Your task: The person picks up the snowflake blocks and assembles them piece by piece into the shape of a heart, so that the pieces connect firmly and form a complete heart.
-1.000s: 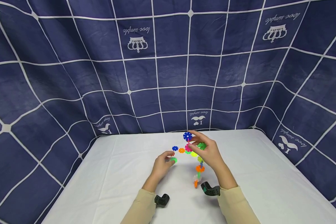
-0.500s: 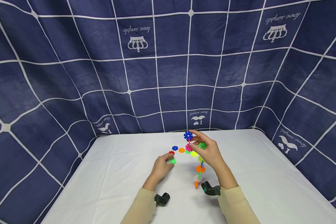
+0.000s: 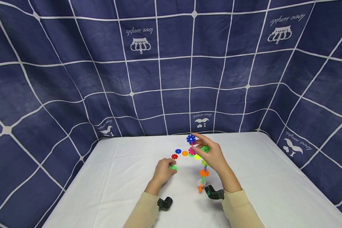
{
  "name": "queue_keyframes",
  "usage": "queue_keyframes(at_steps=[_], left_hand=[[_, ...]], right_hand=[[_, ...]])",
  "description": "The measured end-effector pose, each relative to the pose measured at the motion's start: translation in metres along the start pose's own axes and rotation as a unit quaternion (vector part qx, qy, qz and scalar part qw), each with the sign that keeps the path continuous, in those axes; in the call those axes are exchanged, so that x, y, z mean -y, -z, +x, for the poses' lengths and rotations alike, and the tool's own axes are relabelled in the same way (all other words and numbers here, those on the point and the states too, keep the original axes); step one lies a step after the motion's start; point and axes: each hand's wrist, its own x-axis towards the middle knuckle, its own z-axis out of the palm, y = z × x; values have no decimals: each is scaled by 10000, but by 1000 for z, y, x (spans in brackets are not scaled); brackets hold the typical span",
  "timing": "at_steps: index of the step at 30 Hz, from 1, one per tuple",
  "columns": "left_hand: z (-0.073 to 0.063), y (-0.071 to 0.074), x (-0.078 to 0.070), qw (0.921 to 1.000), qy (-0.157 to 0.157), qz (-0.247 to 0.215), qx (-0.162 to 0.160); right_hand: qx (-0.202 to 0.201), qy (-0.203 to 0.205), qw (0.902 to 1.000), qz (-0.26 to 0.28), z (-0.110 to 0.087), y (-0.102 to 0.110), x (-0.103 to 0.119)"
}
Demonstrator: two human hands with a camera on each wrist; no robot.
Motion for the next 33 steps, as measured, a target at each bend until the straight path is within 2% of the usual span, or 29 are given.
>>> queue_keyframes(at_steps=[6,10,13,17,20,23,25,28,33], left_hand=[[-2,3,-1,9998,110,-150,75],[-2,4,0,9988,98,-468,98],[-1,7,0,9959,54,-902,67],[0,15,-8,9849,209,-1718,9],[1,24,-18,9684,340,-2472,-38],[1,34,-27,9485,368,-3147,2],[0,40,-34,9396,303,-3409,52],[-2,48,-43,9357,184,-3521,76],[-5,59,-56,9382,-183,-3455,93]], right_hand=[[61,-15,10000,-11,-1,0,-1],[83,-53,10000,-14,-1,0,-1],[98,-67,9999,12,-1,0,-2],[111,-15,9999,85,-2,0,-2],[117,24,9999,115,-1,0,-2],[122,33,9998,141,-1,-1,-2],[129,34,9998,140,-1,-1,-2],[143,38,9998,122,-1,-1,-2],[197,50,9998,58,-1,-2,-2]])
